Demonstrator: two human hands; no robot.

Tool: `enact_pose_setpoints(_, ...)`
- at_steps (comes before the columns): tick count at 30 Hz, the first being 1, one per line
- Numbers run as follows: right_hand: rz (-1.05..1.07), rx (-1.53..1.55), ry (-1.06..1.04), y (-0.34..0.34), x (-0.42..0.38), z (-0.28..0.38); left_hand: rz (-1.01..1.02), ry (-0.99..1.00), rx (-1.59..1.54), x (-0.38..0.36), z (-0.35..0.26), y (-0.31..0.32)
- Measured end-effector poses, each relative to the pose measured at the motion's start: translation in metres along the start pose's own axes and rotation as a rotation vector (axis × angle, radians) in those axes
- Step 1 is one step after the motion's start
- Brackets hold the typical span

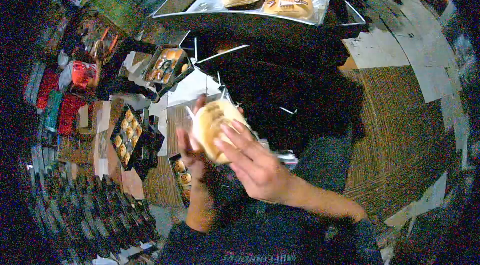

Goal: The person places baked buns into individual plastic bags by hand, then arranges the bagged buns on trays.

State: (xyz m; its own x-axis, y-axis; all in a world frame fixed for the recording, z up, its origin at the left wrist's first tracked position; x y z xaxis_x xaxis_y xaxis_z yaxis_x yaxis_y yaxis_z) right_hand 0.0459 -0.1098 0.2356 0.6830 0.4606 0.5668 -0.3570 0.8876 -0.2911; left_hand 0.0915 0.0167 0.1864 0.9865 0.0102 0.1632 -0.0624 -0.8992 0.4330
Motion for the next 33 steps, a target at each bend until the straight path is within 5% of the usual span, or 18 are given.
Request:
enact_pose_setpoints(1,0.008,0.007,0.000,0.001,0.000,-0.002,-0.197,0.072,0.085,0.000,-0.008,0.001)
enact_pose_setpoints(3,0.052,-0.164,-0.147,0.001,0.004,0.002,-0.201,0.140,0.082,-0.004,-0.002,0.002)
enact_pose_setpoints(4,0.063,-0.215,-0.163,-0.004,0.007,0.001,-0.119,0.082,0.334,-0.016,0.004,0.019)
enact_pose_setpoints(5,0.056,-0.269,-0.100,-0.007,0.004,-0.008,-0.189,0.000,0.094,-0.014,0.036,0.018)
enact_pose_setpoints(7,0.060,-0.260,0.017,-0.008,0.009,-0.003,-0.204,-0.074,0.108,-0.014,0.036,0.024)
enact_pose_setpoints(11,-0.001,-0.178,-0.022,0.006,-0.022,-0.008,-0.156,-0.137,-0.349,0.005,0.022,-0.008)
enact_pose_setpoints(13,0.457,0.211,0.141,0.031,-0.048,-0.030,-0.214,-0.139,-0.298,0.000,0.024,-0.022)
enact_pose_setpoints(15,0.221,0.382,0.136,0.013,-0.028,-0.028,-0.210,-0.174,-0.303,-0.005,0.027,-0.016)
enact_pose_setpoints(19,0.217,0.224,0.121,0.030,-0.013,-0.031,-0.277,-0.382,0.014,-0.016,0.051,-0.013)
enact_pose_setpoints(21,0.243,0.353,0.028,0.029,-0.013,-0.010,-0.278,-0.459,-0.265,-0.009,0.053,-0.020)
enact_pose_setpoints(23,0.677,0.976,0.043,0.024,-0.018,0.025,-0.296,-0.382,-0.316,-0.001,0.048,-0.052)
enact_pose_setpoints(25,0.936,1.265,0.182,0.017,-0.032,0.014,-0.213,-0.460,-0.438,-0.006,0.047,-0.068)
enact_pose_setpoints(26,0.814,0.974,0.464,0.020,-0.039,-0.026,-0.200,-0.470,-0.438,-0.009,0.048,-0.066)
enact_pose_setpoints(27,0.340,0.440,0.346,0.008,-0.021,-0.059,-0.186,-0.486,-0.437,-0.014,0.049,-0.062)
enact_pose_setpoints(29,-0.349,-0.165,0.143,-0.023,-0.014,-0.056,-0.228,-0.523,-0.282,-0.030,0.060,-0.044)
enact_pose_setpoints(31,-0.251,-0.079,-0.093,-0.021,-0.008,-0.038,-0.069,-0.557,-0.491,-0.051,0.074,-0.009)
enact_pose_setpoints(33,-0.334,0.041,-0.122,-0.023,-0.009,-0.035,-0.197,-0.663,0.002,-0.081,0.102,-0.036)
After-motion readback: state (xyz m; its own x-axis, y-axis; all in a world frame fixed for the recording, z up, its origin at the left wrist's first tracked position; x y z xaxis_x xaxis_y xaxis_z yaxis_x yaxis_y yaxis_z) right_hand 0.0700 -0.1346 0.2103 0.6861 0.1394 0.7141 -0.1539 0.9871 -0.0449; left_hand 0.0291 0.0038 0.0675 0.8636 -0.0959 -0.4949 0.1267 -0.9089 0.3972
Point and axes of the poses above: each hand's wrist, its own x-axis towards the middle knuckle, its own y-axis out of the palm, z = x × y, the point moved 8 cm from there along x, towards the middle knuckle, and after that the axes turned 13 degrees about x, right-handed, at the moved point
